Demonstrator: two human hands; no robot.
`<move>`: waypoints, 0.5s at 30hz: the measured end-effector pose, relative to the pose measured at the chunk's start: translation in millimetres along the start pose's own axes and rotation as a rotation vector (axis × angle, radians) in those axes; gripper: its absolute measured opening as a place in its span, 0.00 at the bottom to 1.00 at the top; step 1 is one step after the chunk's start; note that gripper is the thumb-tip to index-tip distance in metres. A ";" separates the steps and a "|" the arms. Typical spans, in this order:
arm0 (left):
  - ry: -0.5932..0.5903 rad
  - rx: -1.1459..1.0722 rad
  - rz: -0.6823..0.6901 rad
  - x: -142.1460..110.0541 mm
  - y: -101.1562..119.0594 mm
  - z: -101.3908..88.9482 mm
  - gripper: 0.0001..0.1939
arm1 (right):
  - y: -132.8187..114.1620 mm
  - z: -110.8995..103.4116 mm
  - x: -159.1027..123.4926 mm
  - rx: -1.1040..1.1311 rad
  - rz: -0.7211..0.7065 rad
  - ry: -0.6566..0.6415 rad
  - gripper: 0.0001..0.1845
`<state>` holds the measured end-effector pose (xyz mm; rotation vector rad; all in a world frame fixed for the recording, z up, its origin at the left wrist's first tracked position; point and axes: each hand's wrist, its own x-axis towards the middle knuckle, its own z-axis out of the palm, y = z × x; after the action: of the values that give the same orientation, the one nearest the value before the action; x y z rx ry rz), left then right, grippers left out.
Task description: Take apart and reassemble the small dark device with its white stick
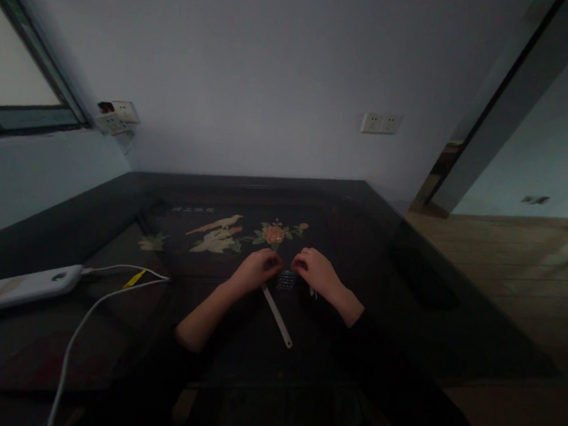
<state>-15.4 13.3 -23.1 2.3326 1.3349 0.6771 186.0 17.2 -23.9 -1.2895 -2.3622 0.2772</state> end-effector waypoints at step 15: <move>-0.140 0.046 0.080 -5.8 2.3 6.2 0.20 | -4.8 8.5 -2.4 -0.026 -0.011 -0.093 0.06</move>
<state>-12.8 6.7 -28.3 2.4318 1.2135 0.5003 179.6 12.9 -30.3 -1.3018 -2.4574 0.3111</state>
